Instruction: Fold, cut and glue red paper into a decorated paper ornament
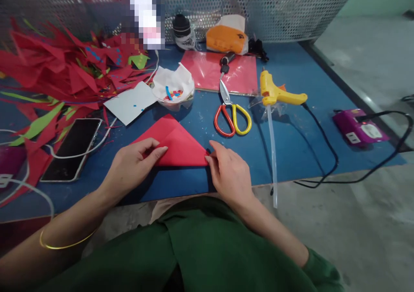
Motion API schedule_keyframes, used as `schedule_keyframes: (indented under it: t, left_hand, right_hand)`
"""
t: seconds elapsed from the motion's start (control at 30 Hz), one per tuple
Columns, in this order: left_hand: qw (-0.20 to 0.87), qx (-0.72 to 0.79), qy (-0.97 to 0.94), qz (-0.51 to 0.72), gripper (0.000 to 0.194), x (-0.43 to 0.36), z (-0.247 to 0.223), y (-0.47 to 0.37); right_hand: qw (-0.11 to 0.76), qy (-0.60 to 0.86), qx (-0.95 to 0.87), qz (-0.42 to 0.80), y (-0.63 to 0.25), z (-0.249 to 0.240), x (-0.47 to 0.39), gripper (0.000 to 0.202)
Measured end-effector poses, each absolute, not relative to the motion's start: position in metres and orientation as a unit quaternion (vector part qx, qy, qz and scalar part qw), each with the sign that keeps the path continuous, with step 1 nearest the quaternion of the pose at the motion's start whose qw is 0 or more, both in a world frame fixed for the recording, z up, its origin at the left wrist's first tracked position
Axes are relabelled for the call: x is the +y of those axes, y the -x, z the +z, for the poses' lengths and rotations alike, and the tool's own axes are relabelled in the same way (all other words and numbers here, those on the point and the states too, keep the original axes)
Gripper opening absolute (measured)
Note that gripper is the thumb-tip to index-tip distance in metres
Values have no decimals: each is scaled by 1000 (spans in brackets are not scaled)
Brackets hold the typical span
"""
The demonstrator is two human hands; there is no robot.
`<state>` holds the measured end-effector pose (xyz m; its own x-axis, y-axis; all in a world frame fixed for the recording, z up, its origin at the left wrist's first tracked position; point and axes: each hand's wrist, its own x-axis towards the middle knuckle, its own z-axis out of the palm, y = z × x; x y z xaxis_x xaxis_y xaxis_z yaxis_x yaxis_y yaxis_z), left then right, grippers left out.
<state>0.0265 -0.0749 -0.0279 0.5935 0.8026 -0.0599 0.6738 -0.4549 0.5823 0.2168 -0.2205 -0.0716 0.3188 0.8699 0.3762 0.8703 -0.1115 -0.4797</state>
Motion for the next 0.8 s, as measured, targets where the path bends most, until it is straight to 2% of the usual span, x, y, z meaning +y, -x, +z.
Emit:
schedule_keyframes:
  t: [0.27,0.53,0.8]
  left_hand:
    - [213,425,-871,124,18,-70,-37,-33]
    - [177,398,-888,146,19,-69,-40,-35]
    - [197,413,-880,130,20,-63,-40,-37]
  right_hand:
    - [324,766,-555,-19,-216,-73,-224,36]
    - [285,784,-551,-38,-216,-72,-219,40]
    - [269,786,-554,-49,-216,-72,-218,43]
